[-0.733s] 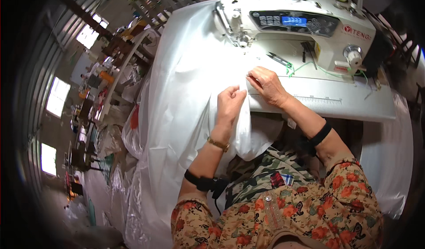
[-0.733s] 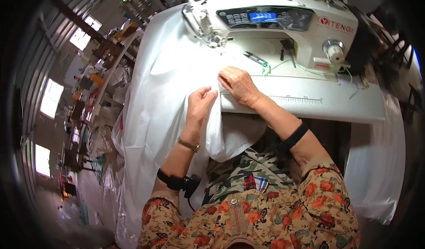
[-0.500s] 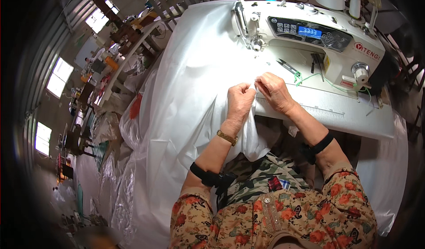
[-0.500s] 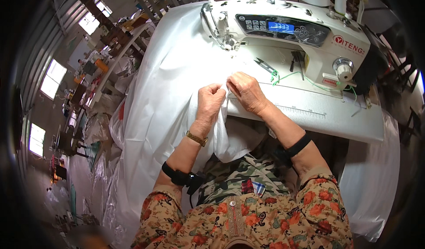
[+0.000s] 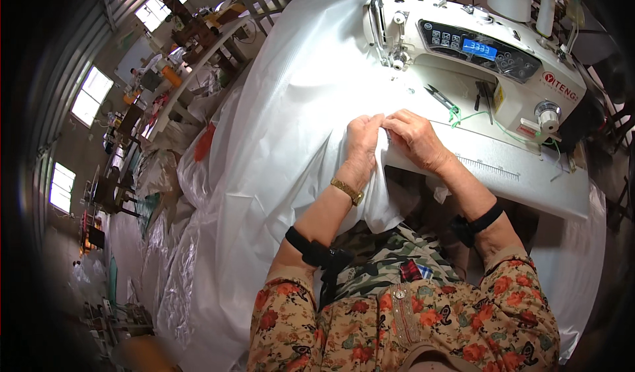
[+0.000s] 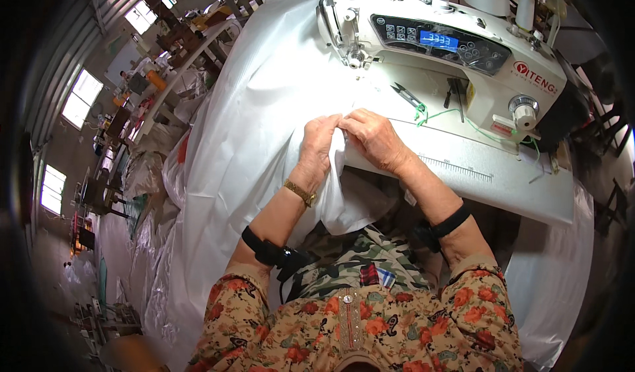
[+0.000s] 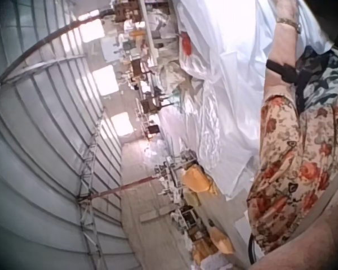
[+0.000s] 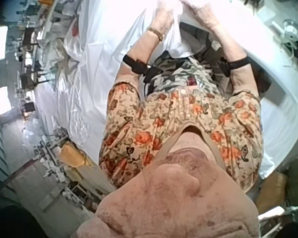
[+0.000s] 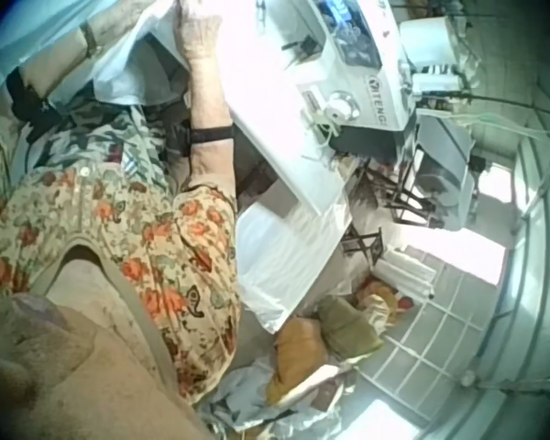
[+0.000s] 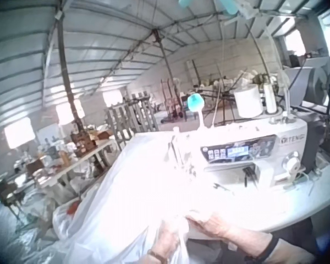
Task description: The recorder uses an industrial sewing machine to join or hem large white plastic or fabric sheets.
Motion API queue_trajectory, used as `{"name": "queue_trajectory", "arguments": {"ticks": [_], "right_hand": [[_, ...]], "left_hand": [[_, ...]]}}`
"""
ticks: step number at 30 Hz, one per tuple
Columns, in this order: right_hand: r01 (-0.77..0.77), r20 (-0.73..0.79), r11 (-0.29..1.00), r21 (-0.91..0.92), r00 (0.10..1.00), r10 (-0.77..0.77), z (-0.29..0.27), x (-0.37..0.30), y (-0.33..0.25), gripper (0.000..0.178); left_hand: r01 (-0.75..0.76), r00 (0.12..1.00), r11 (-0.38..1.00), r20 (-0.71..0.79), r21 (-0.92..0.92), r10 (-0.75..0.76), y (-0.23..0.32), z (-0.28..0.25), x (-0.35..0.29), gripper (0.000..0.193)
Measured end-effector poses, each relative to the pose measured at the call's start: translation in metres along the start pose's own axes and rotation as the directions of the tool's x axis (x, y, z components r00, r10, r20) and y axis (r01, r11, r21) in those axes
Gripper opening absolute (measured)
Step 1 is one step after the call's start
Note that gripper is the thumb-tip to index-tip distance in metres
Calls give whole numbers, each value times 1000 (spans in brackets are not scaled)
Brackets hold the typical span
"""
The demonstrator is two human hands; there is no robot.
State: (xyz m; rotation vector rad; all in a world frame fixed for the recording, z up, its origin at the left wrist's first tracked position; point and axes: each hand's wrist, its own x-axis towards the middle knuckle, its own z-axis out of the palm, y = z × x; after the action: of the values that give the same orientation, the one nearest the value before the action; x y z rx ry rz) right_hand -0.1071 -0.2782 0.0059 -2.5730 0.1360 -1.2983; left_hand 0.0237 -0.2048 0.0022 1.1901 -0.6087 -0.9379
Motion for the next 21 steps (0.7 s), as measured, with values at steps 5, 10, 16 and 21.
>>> {"name": "queue_trajectory", "arguments": {"ticks": [5, 10, 16, 21], "right_hand": [[-210, -50, 975, -68, 977, 207, -2, 2, -1, 30], [-330, 41, 868, -372, 928, 370, 21, -1, 10, 26], [-528, -359, 803, 277, 718, 596, 119, 23, 0, 15], [-285, -447, 847, 448, 749, 489, 144, 24, -67, 29]], "left_hand": [[-164, 981, 937, -51, 309, 189, 8, -12, 14, 23], [-374, 926, 678, 216, 633, 309, 53, -24, 35, 16], [-505, 862, 280, 496, 816, 107, 102, 28, 44, 15], [-644, 759, -46, 646, 763, 83, 73, 11, 33, 9]]}}
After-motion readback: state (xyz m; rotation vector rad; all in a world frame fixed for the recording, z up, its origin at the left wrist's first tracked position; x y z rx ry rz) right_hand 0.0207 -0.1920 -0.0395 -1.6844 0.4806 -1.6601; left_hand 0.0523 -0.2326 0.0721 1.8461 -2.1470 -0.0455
